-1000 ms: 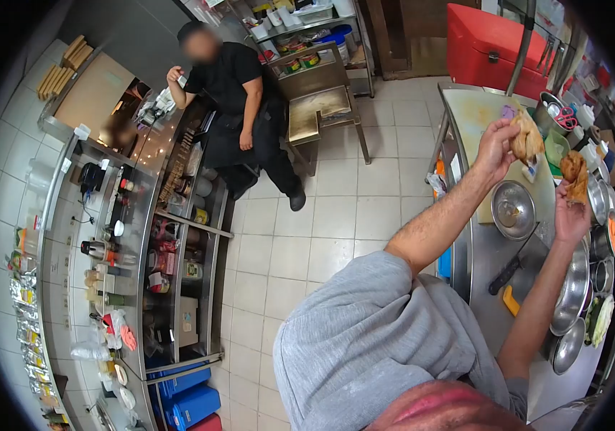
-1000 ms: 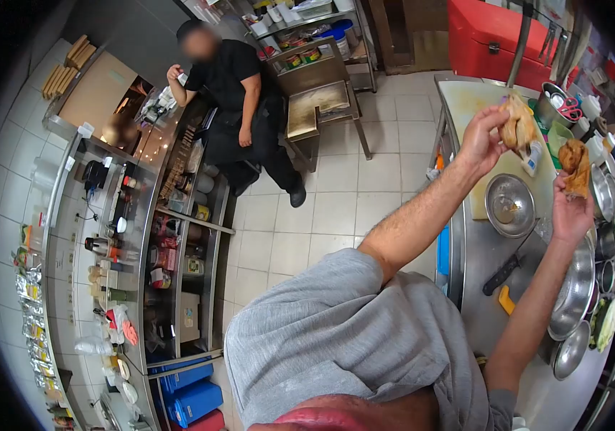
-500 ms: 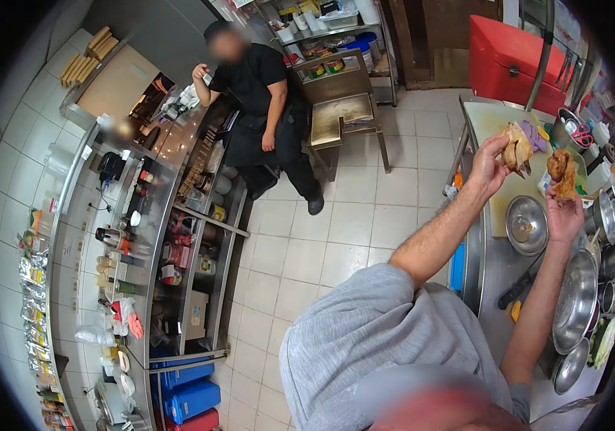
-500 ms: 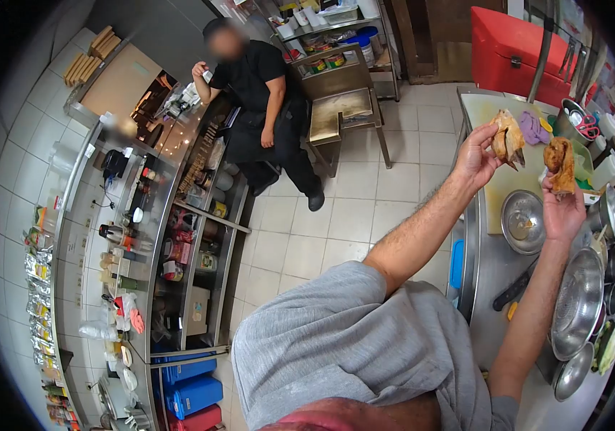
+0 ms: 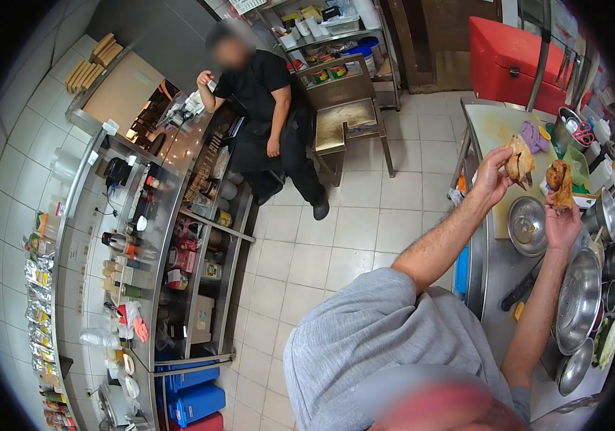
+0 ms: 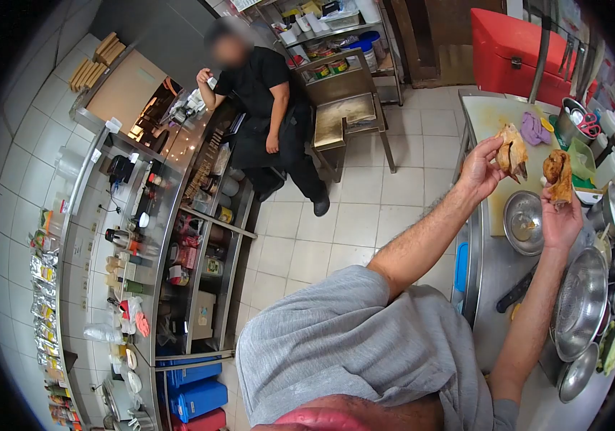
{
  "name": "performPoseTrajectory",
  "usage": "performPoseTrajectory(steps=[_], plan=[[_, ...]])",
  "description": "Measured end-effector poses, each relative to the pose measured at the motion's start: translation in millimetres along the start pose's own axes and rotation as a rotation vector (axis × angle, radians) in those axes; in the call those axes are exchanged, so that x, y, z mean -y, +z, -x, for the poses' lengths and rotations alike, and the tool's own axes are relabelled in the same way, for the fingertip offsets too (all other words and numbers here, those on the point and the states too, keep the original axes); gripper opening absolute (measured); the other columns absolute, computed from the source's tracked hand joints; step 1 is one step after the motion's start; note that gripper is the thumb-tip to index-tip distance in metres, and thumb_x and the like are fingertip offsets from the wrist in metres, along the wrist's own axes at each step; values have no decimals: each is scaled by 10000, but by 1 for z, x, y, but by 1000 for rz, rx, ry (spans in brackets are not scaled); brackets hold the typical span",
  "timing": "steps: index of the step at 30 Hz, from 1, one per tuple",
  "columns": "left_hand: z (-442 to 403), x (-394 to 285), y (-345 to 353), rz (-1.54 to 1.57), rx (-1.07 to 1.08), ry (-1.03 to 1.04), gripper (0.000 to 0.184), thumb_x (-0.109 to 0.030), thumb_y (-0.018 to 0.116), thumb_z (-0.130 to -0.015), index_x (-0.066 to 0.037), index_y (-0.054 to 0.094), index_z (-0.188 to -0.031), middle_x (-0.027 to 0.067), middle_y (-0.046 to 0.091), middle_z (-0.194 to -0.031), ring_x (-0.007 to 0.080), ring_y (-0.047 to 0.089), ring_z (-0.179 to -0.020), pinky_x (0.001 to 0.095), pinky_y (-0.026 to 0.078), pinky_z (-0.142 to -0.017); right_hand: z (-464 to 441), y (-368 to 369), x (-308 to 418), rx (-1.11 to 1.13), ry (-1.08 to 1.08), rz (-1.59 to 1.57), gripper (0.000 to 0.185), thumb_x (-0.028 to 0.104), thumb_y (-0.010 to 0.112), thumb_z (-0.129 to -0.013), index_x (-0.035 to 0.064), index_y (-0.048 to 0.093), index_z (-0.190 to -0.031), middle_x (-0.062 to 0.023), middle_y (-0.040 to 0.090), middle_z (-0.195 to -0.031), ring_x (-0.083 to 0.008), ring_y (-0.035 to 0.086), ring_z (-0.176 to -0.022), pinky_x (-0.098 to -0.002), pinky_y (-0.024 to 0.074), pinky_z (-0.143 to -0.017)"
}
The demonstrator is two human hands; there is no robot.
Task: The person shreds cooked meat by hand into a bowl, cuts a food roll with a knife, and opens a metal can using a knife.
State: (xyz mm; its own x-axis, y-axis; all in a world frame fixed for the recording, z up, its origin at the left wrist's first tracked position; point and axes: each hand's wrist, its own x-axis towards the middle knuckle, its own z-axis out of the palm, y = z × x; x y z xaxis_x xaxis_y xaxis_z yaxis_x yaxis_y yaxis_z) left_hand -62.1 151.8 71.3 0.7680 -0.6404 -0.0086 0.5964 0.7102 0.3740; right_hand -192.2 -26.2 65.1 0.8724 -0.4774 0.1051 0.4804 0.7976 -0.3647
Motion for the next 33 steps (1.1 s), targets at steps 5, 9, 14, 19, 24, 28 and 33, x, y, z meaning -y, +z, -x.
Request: performPoseTrajectory(steps=[5, 9, 14, 19, 24, 28, 33], plan=[[-1, 11, -5, -12, 5, -16, 382, -179, 633, -818, -66, 463, -1142, 101, 509, -1121, 285, 555, -999, 465, 517, -807, 4, -12, 5, 42, 22, 6, 428, 82, 523, -838, -73, 422, -1224, -181, 475, -1230, -302, 458, -1042, -387, 384, -812], [3, 15, -3, -36, -23, -41, 385, -169, 639, -812, -65, 462, -1138, 95, 506, -1091, 282, 557, -986, 468, 522, -796, 4, -21, 9, -22, -8, -16, 407, 84, 531, -835, -72, 446, -1201, -166, 499, -1209, -299, 465, -1041, -402, 383, -815], [3, 18, -1, -42, -23, -49, 373, -172, 638, -812, -65, 465, -1125, 91, 504, -1064, 277, 562, -962, 460, 527, -780, 9, -16, 9, -25, -6, -33, 390, 81, 533, -835, -70, 458, -1186, -165, 506, -1201, -296, 467, -1038, -409, 380, -817], [3, 21, -4, -61, 10, -64, 354, -179, 633, -817, -62, 472, -1110, 95, 504, -1075, 272, 563, -959, 446, 528, -772, 8, -20, 11, -18, 21, -28, 384, 73, 536, -829, -67, 464, -1178, -168, 509, -1190, -282, 472, -1027, -408, 378, -818], [2, 24, -6, -74, 0, -80, 315, -184, 624, -823, -75, 496, -1089, 86, 532, -1070, 265, 576, -937, 418, 531, -752, 7, -25, 11, -26, 3, 32, 400, 64, 532, -832, -45, 455, -1210, -139, 508, -1207, -253, 473, -1066, -411, 374, -834], [3, 23, -7, -116, 35, -90, 289, -179, 621, -819, -85, 515, -1071, 59, 552, -1030, 223, 585, -905, 369, 531, -708, 11, -16, 7, 6, 17, 97, 439, 56, 528, -834, 17, 439, -1262, -106, 495, -1246, -232, 455, -1151, -416, 370, -886], [2, 20, -10, -324, 60, -71, 175, -104, 646, -787, -126, 550, -931, 17, 576, -883, 131, 585, -826, 291, 503, -666, 20, 1, -12, -195, -216, 585, 562, 9, 641, -724, 80, 451, -1248, -81, 506, -1159, -265, 506, -1087, -506, 406, -904]])
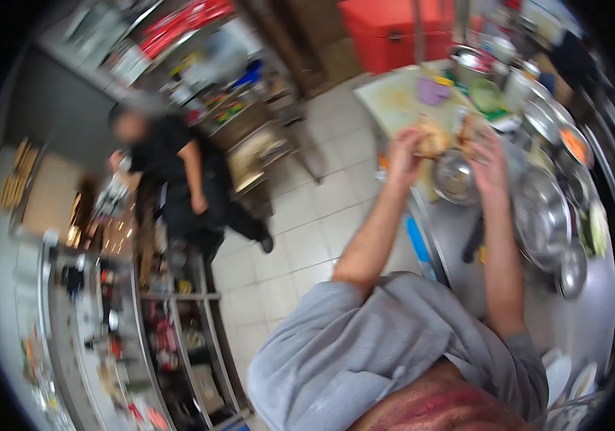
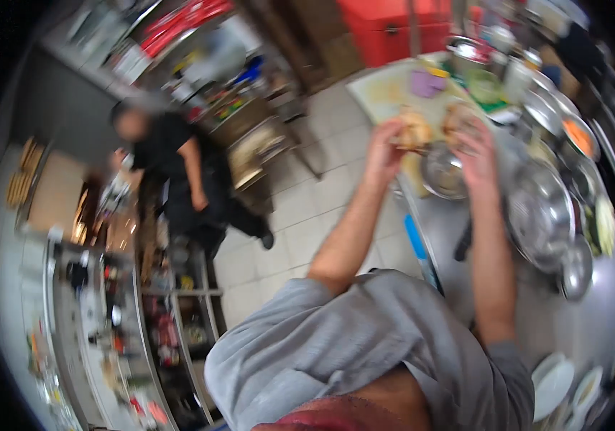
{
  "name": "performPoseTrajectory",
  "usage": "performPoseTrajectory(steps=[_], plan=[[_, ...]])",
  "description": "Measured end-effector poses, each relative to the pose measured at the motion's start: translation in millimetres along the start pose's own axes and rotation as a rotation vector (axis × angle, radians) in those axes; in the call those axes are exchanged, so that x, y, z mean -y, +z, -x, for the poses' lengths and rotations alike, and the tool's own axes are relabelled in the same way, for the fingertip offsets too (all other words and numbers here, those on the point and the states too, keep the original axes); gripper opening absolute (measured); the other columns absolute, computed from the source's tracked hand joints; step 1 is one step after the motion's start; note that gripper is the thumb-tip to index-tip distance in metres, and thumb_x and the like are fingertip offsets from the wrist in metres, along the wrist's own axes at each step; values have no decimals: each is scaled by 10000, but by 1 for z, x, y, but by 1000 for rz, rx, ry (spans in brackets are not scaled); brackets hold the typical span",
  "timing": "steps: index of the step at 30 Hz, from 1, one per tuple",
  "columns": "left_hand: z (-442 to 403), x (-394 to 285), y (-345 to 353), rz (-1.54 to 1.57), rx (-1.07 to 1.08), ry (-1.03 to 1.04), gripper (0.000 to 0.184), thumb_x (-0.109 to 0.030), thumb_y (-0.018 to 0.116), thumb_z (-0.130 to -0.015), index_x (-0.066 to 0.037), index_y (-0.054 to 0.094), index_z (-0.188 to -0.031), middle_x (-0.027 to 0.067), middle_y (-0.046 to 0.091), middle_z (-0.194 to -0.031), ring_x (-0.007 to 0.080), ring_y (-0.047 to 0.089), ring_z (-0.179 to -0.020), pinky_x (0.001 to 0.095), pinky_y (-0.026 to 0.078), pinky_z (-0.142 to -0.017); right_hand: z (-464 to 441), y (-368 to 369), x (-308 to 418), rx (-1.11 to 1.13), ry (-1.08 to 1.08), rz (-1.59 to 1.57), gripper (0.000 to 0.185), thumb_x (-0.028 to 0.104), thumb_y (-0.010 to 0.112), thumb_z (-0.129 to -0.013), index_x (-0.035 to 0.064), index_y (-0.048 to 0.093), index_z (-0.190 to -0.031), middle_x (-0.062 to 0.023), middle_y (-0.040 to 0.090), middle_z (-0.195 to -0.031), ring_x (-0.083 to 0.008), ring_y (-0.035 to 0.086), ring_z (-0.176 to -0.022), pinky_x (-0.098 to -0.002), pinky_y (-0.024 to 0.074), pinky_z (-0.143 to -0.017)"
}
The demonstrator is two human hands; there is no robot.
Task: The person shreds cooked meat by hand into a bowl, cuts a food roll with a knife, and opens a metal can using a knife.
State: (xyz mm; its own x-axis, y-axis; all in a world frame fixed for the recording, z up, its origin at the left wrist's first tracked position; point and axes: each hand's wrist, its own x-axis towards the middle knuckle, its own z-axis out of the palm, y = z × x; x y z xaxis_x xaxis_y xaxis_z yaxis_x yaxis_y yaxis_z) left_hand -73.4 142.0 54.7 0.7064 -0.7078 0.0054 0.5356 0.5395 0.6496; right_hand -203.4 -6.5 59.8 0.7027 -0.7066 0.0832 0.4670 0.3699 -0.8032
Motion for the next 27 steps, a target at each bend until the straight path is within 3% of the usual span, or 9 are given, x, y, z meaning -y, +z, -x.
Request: performPoseTrajectory(steps=[3, 4, 6, 10, 15, 16, 19, 24, 27], plan=[[-8, 11, -2, -127, -98, 26, 159, -94, 656, -785, -92, 546, -900, 42, 578, -881, 162, 585, -832, 365, 499, -745, 1, 12, -5, -77, -214, 82, 540, -75, 639, -701, 32, 481, -1206, -86, 525, -1122, -202, 557, -977, -324, 462, -840], [-1, 9, 12, -171, -204, 44, 218, -68, 664, -779, -83, 520, -942, 45, 571, -900, 163, 572, -829, 371, 486, -748, -1, 9, -6, -97, -230, 90, 540, -75, 639, -701, 32, 481, -1206, -86, 525, -1122, -202, 557, -977, -324, 462, -840], [-3, 12, 19, -207, -183, 50, 260, -82, 656, -790, -73, 500, -998, 42, 561, -918, 167, 560, -827, 365, 480, -737, -2, 9, -9, -93, -353, 378, 462, -75, 626, -720, 7, 517, -1162, -89, 548, -1096, -160, 552, -980, -263, 464, -814], [-12, 10, 32, -174, -71, -12, 347, -91, 693, -758, -60, 482, -1032, 24, 525, -936, 132, 524, -830, 317, 475, -687, -1, 10, -12, -36, -341, 475, 384, -64, 606, -739, -9, 549, -1115, -85, 566, -1083, -138, 551, -984, -255, 455, -832], [-14, 13, 35, -135, -27, -78, 350, -80, 672, -770, -36, 471, -1053, 44, 531, -961, 146, 537, -862, 343, 491, -715, -1, 9, -9, -42, -720, 827, 330, -76, 588, -726, -5, 578, -1048, -97, 592, -1047, -215, 571, -1006, -303, 441, -878], [-14, 15, 34, -135, -28, -81, 350, -80, 672, -770, -36, 471, -1053, 44, 531, -961, 146, 537, -862, 343, 491, -715, 0, 9, -7, -44, -718, 829, 330, -76, 588, -726, -5, 578, -1048, -97, 592, -1047, -215, 571, -1006, -303, 441, -878], [-12, 19, 35, -119, -2, -65, 257, -140, 631, -813, -45, 501, -1013, 60, 555, -937, 198, 558, -832, 368, 483, -740, 3, 12, -1, -11, -793, 932, 330, -82, 587, -721, 10, 584, -1038, -121, 590, -1038, -258, 572, -1013, -318, 446, -880], [-19, 25, 27, -121, 107, -180, 366, -297, 551, -872, -46, 493, -1132, 97, 566, -1058, 241, 577, -952, 442, 493, -796, 8, 14, 2, 71, -840, 1104, 311, -79, 589, -726, 15, 586, -1022, -131, 583, -1035, -294, 564, -1008, -348, 456, -863], [-13, 17, 30, -81, 238, -291, 373, -328, 577, -862, -49, 477, -1088, 76, 562, -990, 195, 592, -891, 405, 523, -749, 12, 16, 3, 187, -875, 1155, 313, -91, 579, -717, 14, 587, -1012, -125, 576, -1028, -299, 559, -995, -358, 457, -856]])
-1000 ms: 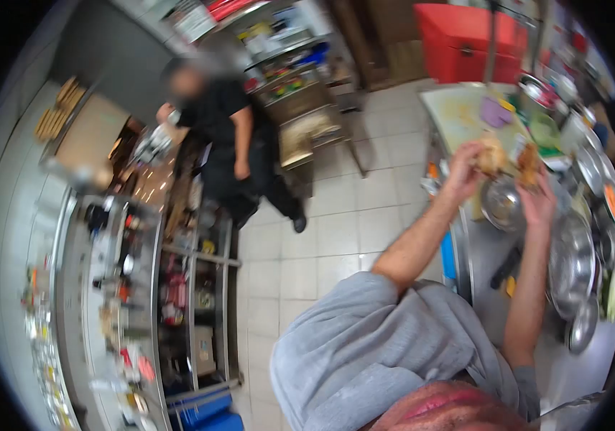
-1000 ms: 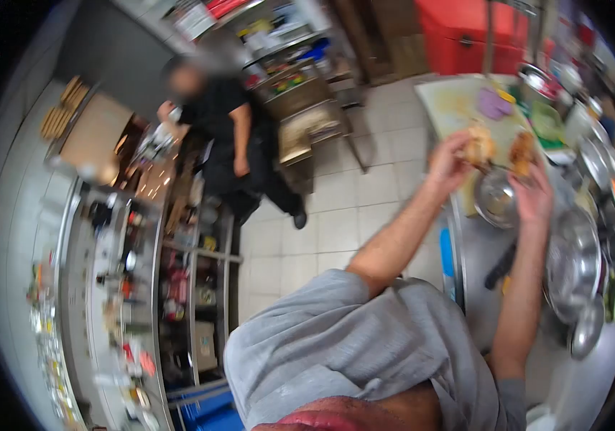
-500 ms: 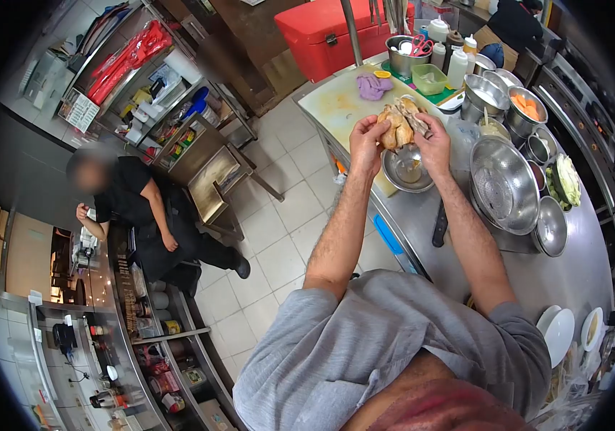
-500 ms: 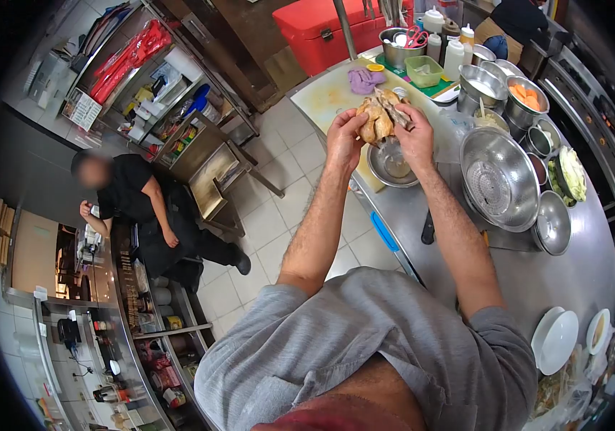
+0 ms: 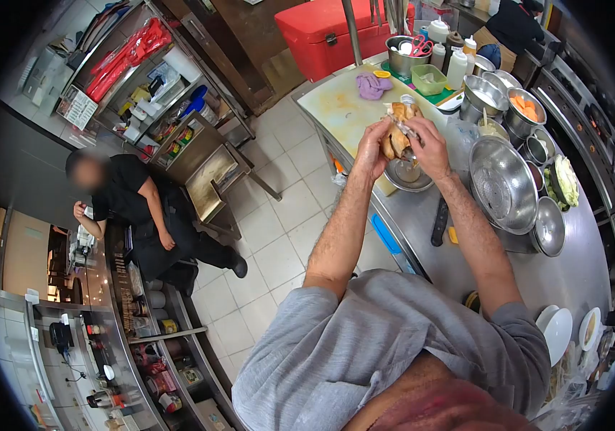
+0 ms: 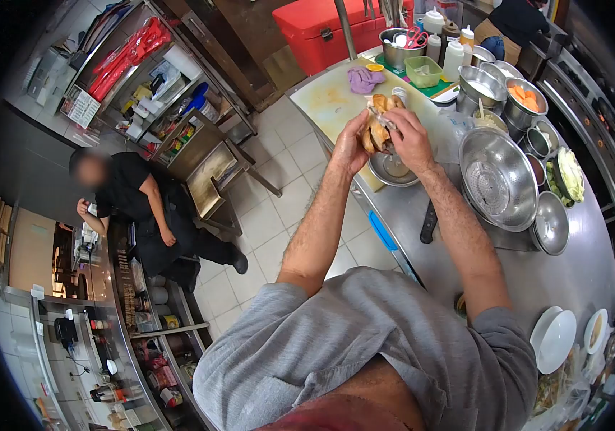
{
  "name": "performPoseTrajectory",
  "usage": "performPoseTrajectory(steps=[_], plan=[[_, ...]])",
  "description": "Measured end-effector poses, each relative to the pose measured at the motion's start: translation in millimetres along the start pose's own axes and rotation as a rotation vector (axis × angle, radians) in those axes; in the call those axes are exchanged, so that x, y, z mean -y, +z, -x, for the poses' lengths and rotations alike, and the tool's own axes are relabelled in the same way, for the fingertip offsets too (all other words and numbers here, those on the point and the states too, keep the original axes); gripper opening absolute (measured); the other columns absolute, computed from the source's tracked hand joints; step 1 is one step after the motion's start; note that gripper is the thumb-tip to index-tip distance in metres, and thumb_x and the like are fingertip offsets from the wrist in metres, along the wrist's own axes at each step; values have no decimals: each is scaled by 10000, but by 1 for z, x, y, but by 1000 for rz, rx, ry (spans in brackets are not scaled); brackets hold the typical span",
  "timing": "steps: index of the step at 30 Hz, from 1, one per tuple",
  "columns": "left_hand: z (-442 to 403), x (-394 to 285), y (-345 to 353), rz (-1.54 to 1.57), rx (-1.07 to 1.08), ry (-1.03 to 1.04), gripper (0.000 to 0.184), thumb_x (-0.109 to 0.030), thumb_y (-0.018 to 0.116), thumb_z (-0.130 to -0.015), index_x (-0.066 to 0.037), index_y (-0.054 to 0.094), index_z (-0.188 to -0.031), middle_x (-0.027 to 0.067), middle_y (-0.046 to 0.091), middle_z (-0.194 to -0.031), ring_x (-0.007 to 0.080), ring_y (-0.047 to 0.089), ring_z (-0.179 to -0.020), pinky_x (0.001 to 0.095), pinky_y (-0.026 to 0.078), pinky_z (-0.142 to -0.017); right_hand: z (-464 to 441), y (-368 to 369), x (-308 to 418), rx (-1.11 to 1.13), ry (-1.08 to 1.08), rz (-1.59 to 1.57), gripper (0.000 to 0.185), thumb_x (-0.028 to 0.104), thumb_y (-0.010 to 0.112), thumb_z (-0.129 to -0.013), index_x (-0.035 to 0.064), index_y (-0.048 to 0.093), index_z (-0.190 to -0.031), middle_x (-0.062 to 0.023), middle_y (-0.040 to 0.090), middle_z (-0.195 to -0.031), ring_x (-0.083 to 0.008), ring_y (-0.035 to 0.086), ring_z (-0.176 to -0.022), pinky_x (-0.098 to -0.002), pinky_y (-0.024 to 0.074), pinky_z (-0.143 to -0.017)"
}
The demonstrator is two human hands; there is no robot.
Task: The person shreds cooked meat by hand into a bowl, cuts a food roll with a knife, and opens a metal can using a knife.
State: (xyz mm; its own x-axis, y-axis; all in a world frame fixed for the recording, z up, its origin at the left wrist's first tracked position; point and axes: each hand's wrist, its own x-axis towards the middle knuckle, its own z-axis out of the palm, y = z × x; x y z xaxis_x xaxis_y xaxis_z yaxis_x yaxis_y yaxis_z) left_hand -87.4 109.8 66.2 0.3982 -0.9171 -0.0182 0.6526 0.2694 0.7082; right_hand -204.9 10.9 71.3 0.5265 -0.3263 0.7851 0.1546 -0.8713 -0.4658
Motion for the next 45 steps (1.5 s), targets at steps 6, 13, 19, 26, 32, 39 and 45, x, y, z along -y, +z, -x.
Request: performPoseTrajectory(steps=[6, 13, 19, 26, 32, 39, 45], plan=[[8, 2, 2, 138, -33, -21, 378, -364, 542, -877, -88, 488, -1129, 72, 576, -1010, 206, 598, -901, 401, 527, -751, -7, -6, 14, 273, -299, 109, 304, -64, 558, -678, 33, 591, -965, -109, 563, -979, -295, 538, -921, -371, 454, -823], [-9, 32, -37, 399, -81, 104, 310, -210, 588, -837, -97, 492, -1110, 68, 575, -1006, 201, 591, -897, 364, 523, -764, -18, -11, 45, 384, -490, 201, 332, 8, 580, -700, 54, 587, -1029, -112, 521, -1062, -274, 522, -922, -357, 437, -850], [-1, 21, -27, 403, -22, 156, 408, -244, 581, -835, -39, 493, -1177, 140, 566, -1150, 290, 564, -1044, 468, 464, -904, -30, -11, 21, 45, 516, -254, 444, 77, 627, -734, 59, 536, -1169, -127, 491, -1184, -192, 541, -983, -325, 458, -820], [6, 4, -13, 389, 156, 51, 517, -199, 551, -857, -60, 355, -1314, 151, 510, -1225, 281, 524, -1101, 447, 458, -888, -28, -3, -11, 297, 849, -845, 691, 59, 621, -699, 38, 362, -1338, -104, 528, -1156, -175, 526, -1027, -308, 430, -884], [16, 8, -8, -65, 51, 184, 909, 61, 619, -722, -112, 54, -1412, 165, 266, -1400, 315, 498, -1122, 449, 475, -860, -1, -5, -30, -2, 960, -1354, 575, 28, 493, -771, 37, 351, -1329, -98, 516, -1209, -213, 513, -1108, -367, 393, -968], [14, 17, 13, -597, -18, 344, 923, 110, 713, -631, -54, 208, -1387, 135, 286, -1389, 282, 450, -1171, 362, 486, -878, 23, 2, -67, -109, 1067, -1547, 464, 129, 473, -793, 19, 434, -1242, -128, 531, -1191, -258, 524, -1095, -432, 404, -966], [-6, 9, -4, -366, 15, 252, 706, -12, 640, -777, -9, 257, -1370, 119, 374, -1319, 209, 455, -1150, 336, 429, -914, 0, 2, -66, -176, 1096, -1516, 417, 111, 459, -801, -47, 457, -1187, -151, 554, -1156, -276, 552, -1055, -433, 402, -976]])
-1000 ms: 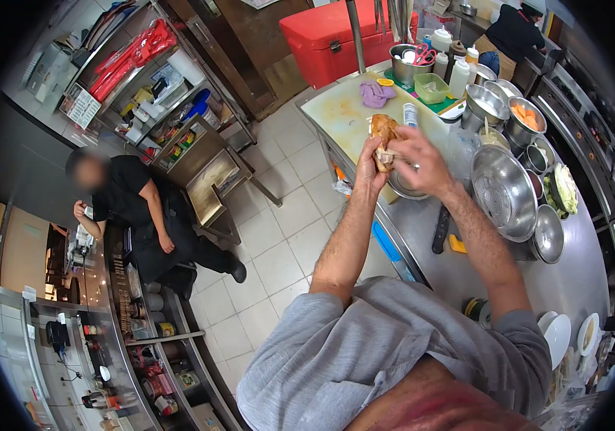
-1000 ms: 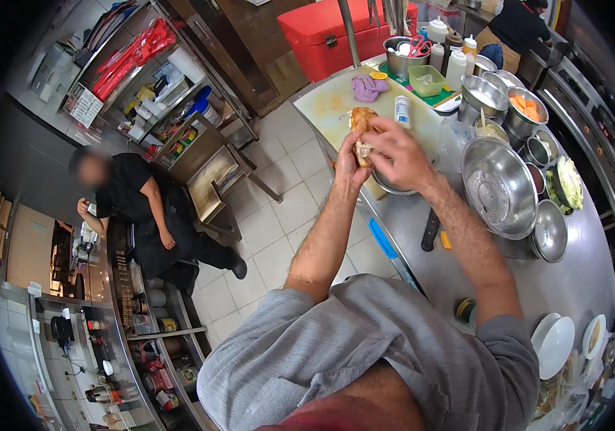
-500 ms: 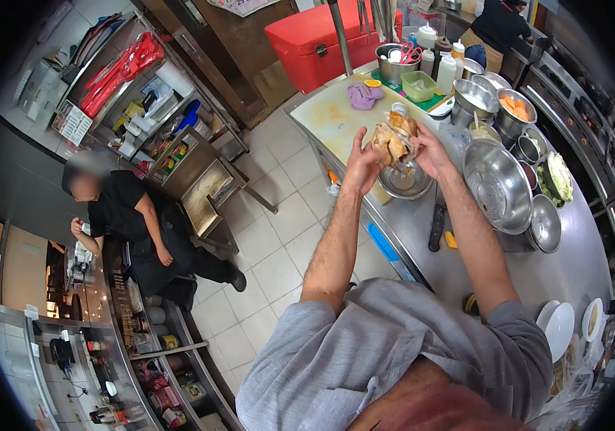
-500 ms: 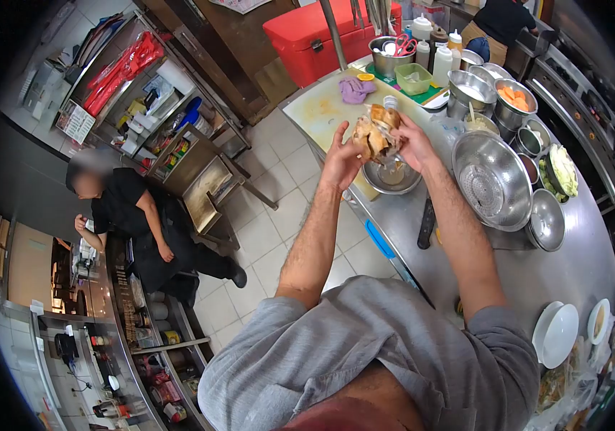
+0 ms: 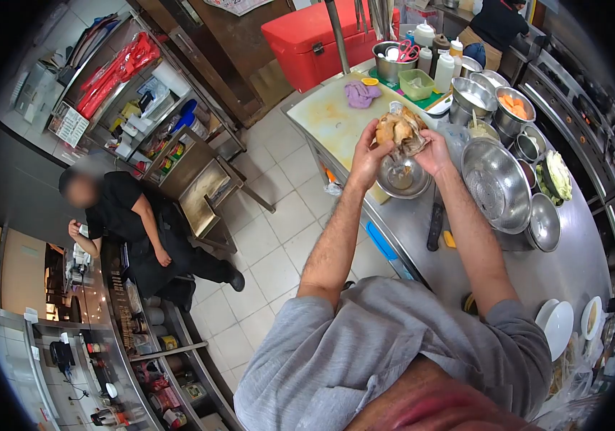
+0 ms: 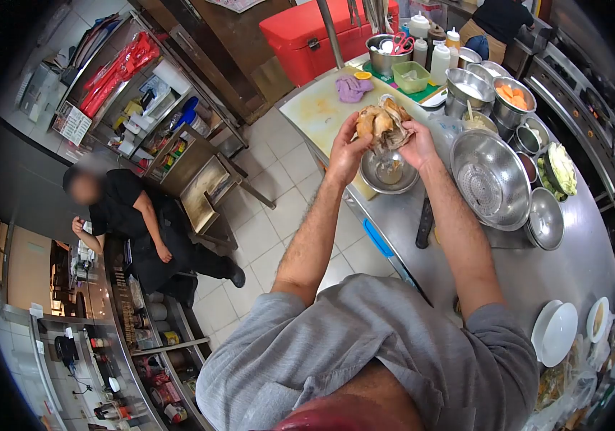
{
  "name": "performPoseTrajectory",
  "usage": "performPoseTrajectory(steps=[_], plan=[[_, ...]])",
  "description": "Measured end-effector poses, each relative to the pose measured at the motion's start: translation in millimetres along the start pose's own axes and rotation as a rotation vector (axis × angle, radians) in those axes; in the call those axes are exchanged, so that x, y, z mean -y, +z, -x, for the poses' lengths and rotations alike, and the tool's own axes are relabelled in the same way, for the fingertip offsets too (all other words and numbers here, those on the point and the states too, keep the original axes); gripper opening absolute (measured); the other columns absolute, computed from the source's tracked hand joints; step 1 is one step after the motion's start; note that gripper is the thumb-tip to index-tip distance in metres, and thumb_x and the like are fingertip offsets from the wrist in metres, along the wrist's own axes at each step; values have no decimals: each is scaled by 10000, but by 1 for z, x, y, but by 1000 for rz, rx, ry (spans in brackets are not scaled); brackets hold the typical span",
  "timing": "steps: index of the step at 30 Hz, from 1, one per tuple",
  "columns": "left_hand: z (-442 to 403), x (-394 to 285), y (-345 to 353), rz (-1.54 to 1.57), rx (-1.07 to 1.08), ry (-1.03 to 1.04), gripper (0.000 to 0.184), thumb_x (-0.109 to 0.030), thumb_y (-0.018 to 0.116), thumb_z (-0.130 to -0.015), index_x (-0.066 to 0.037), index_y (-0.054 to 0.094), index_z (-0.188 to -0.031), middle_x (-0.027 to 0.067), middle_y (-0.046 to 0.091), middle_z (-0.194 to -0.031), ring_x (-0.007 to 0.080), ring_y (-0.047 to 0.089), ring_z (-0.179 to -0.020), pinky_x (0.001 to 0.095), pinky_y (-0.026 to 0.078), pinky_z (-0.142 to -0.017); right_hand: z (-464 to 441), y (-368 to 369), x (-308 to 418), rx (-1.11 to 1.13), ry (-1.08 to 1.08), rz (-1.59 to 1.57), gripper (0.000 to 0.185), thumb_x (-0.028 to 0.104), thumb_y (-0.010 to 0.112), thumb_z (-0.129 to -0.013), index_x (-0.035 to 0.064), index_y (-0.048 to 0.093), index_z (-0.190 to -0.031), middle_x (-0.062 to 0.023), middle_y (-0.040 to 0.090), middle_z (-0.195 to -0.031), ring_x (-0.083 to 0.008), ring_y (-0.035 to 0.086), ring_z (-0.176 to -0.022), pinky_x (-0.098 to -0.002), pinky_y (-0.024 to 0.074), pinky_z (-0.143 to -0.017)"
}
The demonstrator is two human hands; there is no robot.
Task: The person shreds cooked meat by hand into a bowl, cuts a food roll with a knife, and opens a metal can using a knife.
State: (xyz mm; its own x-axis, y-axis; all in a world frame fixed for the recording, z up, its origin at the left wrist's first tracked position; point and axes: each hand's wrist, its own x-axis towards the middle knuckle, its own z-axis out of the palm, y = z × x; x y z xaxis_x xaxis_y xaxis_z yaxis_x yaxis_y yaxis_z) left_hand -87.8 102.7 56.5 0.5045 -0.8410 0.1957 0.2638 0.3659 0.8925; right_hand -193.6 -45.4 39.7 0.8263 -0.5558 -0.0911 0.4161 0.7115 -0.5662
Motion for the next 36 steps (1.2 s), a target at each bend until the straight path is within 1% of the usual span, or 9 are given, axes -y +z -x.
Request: performPoseTrajectory(steps=[2, 3, 7, 11, 14, 16, 23, 32, 36], plan=[[-5, 1, -5, 261, 10, 7, 659, -46, 604, -811, -7, 256, -1370, 100, 380, -1313, 195, 477, -1104, 326, 437, -877, -2, 10, 4, -28, 46, -90, 406, 105, 454, -807, -54, 459, -1181, -155, 548, -1169, -277, 544, -1074, -427, 404, -978], [-7, -1, -5, 261, 0, 35, 639, -90, 612, -824, -23, 273, -1362, 78, 454, -1227, 172, 512, -1014, 336, 434, -842, -2, 16, 4, -67, 19, -75, 412, 126, 452, -818, -48, 459, -1191, -160, 542, -1184, -284, 526, -1105, -443, 396, -985], [-4, 0, -14, 229, 0, 55, 646, -88, 622, -817, -72, 285, -1368, 51, 472, -1148, 141, 515, -938, 300, 440, -778, -11, 10, -1, 72, 48, -59, 426, 150, 441, -831, -39, 454, -1213, -163, 530, -1207, -292, 508, -1129, -460, 373, -999], [7, 22, -20, 261, -35, 31, 661, -50, 647, -783, -46, 307, -1351, 72, 407, -1272, 166, 497, -1030, 294, 467, -788, -2, -10, -5, 79, 90, 25, 411, 122, 455, -822, -21, 465, -1207, -139, 539, -1198, -273, 515, -1115, -434, 384, -987], [25, 38, -13, 247, -71, -39, 658, -15, 657, -744, -34, 334, -1318, 88, 456, -1227, 186, 480, -1089, 308, 425, -894, 15, -24, -16, 2, 99, 117, 390, 93, 462, -810, -9, 476, -1187, -122, 548, -1178, -251, 533, -1090, -407, 404, -969], [31, 60, -16, 179, -76, -30, 634, -45, 674, -762, -59, 353, -1308, 58, 449, -1236, 164, 470, -1093, 304, 418, -914, 19, -36, -23, -43, 107, 181, 390, 71, 459, -802, 5, 475, -1186, -110, 546, -1176, -235, 534, -1089, -395, 408, -963], [38, 94, -6, -110, -193, -117, 659, -10, 647, -743, 5, 308, -1308, 121, 454, -1219, 215, 446, -1147, 312, 370, -981, 21, -69, -42, -155, 105, 304, 395, 46, 440, -777, -1, 477, -1168, -132, 546, -1154, -255, 562, -1035, -388, 467, -898], [1, 103, -17, -98, -209, -64, 624, 15, 601, -773, 5, 288, -1313, 142, 462, -1217, 230, 467, -1138, 321, 380, -982, -3, -56, -38, -168, 76, 389, 410, 74, 431, -847, 29, 422, -1255, -100, 520, -1182, -209, 543, -1063, -352, 463, -896], [-5, 94, -21, -314, -182, -25, 614, -13, 611, -759, -2, 316, -1297, 157, 467, -1226, 249, 468, -1154, 329, 386, -980, -18, -54, -39, -187, 16, 517, 423, 94, 450, -865, 12, 400, -1278, -121, 513, -1195, -219, 540, -1061, -346, 452, -894]])
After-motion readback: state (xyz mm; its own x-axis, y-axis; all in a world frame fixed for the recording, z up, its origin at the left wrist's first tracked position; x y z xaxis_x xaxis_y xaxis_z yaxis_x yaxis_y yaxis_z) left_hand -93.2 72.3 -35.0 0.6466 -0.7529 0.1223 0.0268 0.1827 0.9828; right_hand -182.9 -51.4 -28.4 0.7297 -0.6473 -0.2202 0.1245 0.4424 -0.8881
